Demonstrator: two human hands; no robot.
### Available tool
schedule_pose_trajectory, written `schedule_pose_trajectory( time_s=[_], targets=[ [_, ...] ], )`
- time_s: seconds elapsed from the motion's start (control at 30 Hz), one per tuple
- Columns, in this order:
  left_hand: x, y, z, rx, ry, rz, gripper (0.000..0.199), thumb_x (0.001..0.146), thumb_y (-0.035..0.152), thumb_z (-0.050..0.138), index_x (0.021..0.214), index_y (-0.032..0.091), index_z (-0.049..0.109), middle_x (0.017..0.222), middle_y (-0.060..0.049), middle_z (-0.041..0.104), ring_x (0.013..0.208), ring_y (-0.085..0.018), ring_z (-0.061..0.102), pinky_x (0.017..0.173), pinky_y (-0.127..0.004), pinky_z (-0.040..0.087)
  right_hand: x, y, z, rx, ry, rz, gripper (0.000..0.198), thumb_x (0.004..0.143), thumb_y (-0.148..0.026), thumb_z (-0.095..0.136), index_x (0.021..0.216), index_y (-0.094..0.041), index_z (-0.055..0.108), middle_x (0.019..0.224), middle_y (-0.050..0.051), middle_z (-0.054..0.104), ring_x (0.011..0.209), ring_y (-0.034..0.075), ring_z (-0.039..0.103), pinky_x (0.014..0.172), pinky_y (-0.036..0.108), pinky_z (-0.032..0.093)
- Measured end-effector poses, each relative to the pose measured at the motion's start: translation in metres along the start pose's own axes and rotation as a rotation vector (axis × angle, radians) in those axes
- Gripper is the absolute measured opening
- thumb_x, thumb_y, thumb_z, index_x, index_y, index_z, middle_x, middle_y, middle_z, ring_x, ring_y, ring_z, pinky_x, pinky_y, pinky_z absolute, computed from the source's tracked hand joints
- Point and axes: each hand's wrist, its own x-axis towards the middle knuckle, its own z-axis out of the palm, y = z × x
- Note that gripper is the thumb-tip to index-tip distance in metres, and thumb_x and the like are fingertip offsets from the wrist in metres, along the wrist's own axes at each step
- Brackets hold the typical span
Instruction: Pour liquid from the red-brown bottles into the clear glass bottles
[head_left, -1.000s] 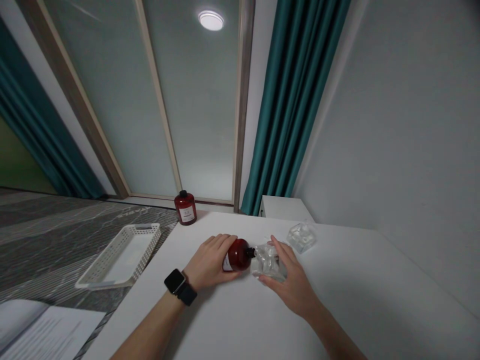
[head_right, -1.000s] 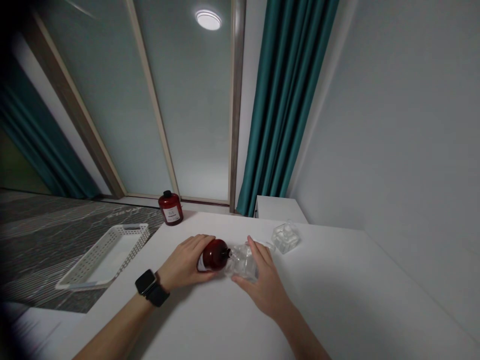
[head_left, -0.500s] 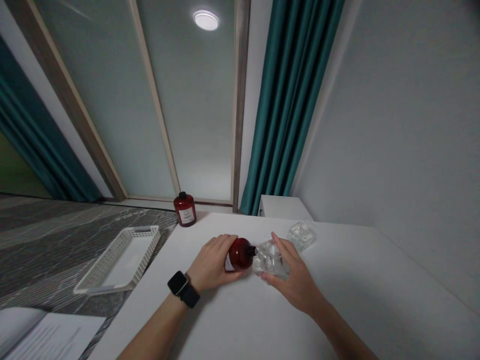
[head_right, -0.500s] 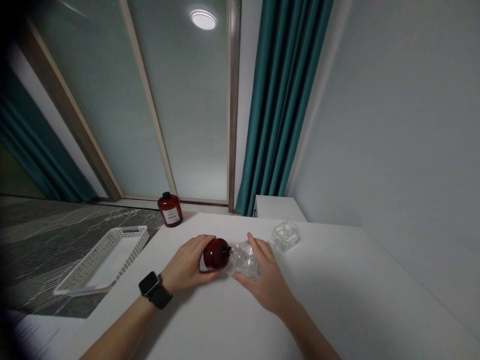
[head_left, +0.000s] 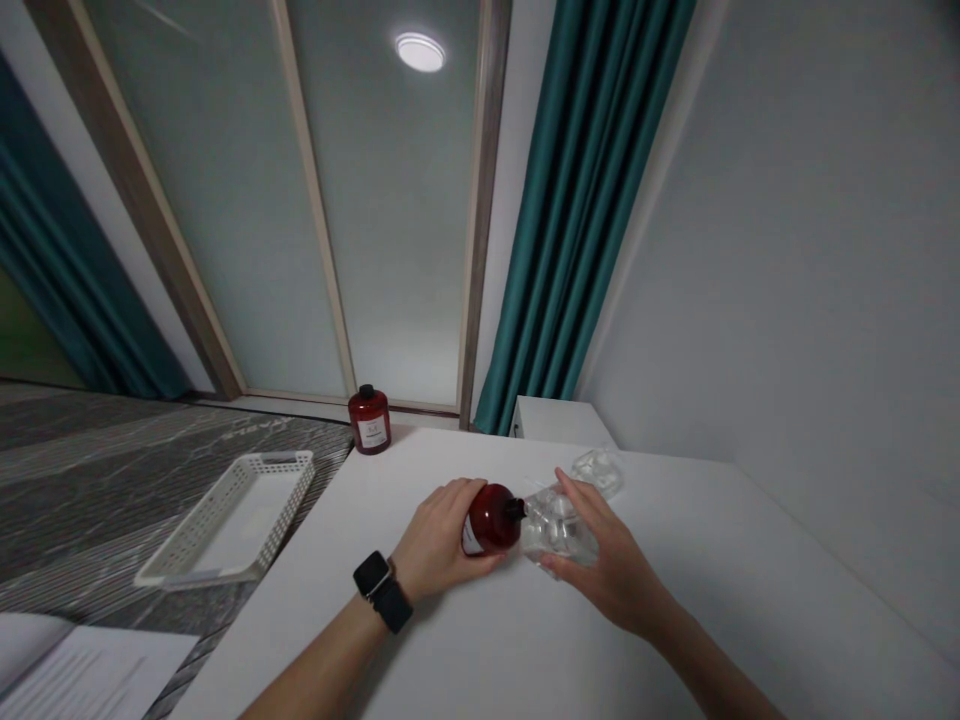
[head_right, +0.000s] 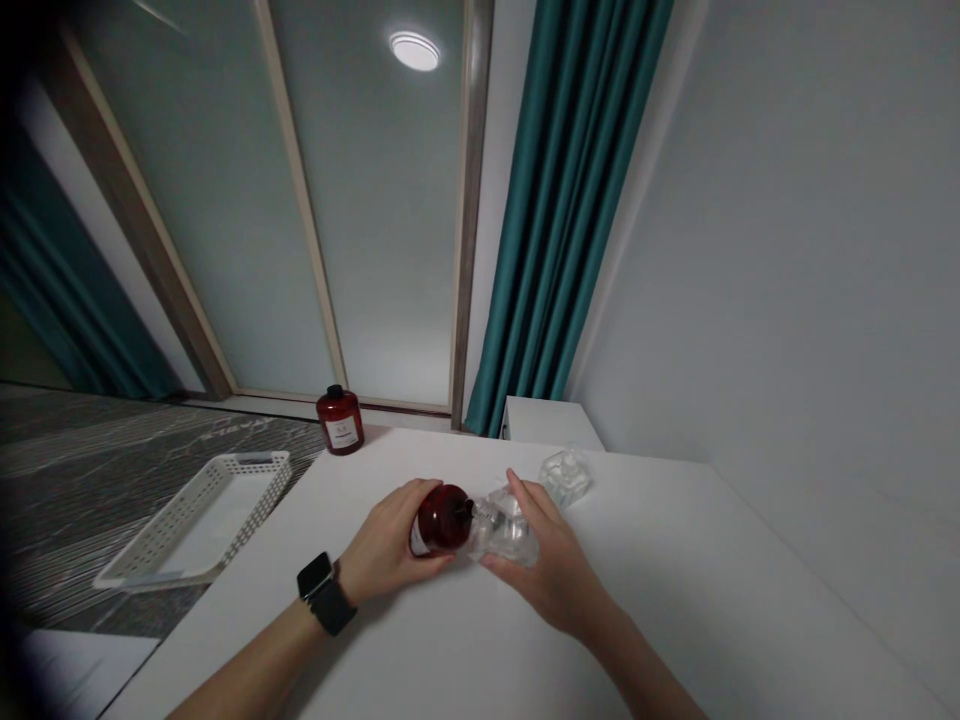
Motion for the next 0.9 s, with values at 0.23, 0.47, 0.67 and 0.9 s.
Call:
schedule_pose_trajectory(
  time_s=[0.23,0.47,0.67,0.9],
  targets=[
    [-0.004,0.007,0.012,-0.051,0.022,-0.031,0.071,0.07,0.037,0.079,0.128,0.02,0.042,0.119,-0.014,0.063,0.106,-0.032,0.063,0.091,-0.048,0.054,-0.003,-0.001,-0.01,-0.023,-0.047,0.0,0.086,0.079,-0.027,0.072,0.153,-0.02,0.028,0.144,0.017,0.05,0.133,0.032,0.049,0.11,0.051,0.043],
    [-0.006,0.012,0.021,-0.068,0.022,-0.029,0.07,0.068,0.036,0.079,0.126,0.019,0.043,0.116,-0.014,0.064,0.103,-0.032,0.064,0.088,-0.049,0.055,-0.007,0.001,-0.017,-0.104,-0.086,-0.005,0.086,0.078,-0.026,0.072,0.152,-0.022,0.029,0.147,0.016,0.049,0.136,0.032,0.047,0.11,0.052,0.043],
    [-0.006,0.014,0.021,-0.104,0.01,-0.052,0.07,0.069,0.036,0.079,0.127,0.021,0.043,0.119,-0.014,0.063,0.107,-0.033,0.063,0.092,-0.051,0.053,-0.005,0.0,-0.019,-0.137,-0.093,-0.021,0.089,0.076,-0.025,0.073,0.153,-0.025,0.028,0.147,0.014,0.049,0.135,0.033,0.047,0.109,0.054,0.043],
    [-0.006,0.016,0.021,-0.141,0.039,-0.055,0.068,0.069,0.035,0.078,0.127,0.021,0.045,0.117,-0.013,0.064,0.105,-0.032,0.064,0.091,-0.049,0.054,-0.003,-0.001,-0.022,-0.148,-0.114,-0.029,0.089,0.077,-0.027,0.073,0.153,-0.024,0.028,0.149,0.015,0.047,0.138,0.033,0.044,0.11,0.055,0.041]
  ],
)
